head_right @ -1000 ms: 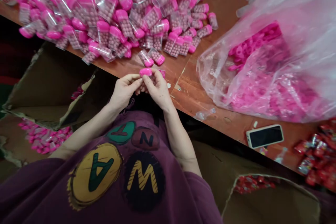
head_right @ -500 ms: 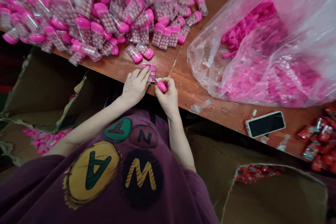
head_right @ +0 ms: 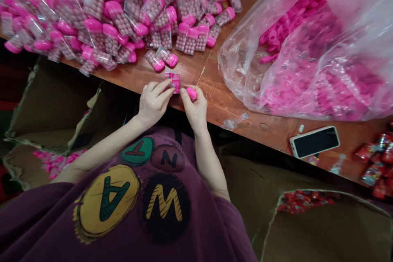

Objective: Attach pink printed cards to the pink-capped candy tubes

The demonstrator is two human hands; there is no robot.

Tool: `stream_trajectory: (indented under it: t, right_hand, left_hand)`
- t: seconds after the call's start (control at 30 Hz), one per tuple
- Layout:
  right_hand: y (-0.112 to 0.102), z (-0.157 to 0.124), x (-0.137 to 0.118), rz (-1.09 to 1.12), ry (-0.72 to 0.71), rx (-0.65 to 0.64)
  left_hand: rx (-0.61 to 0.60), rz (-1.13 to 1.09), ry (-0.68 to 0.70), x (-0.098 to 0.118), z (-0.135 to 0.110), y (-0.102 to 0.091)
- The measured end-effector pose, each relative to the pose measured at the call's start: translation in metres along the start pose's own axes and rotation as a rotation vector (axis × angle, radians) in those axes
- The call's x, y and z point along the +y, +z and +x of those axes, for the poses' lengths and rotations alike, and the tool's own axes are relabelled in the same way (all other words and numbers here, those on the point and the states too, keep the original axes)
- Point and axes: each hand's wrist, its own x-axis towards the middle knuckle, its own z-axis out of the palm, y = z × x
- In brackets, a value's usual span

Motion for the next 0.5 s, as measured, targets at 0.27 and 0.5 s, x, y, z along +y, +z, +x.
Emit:
stream_trajectory:
  t: [0.27,0.5]
  right_hand:
    - [0.0,0.011,-0.005,0.114,-0.05,0.005]
    - [-0.004,0.006,-0.019,0.093,-0.105,-0.209]
  left_hand:
    - [0.119,-0.166,-0.036,0.01,-0.009,-0.012]
    - [-0.024,-0.852,-0.513,0.026,0.005,-0.031]
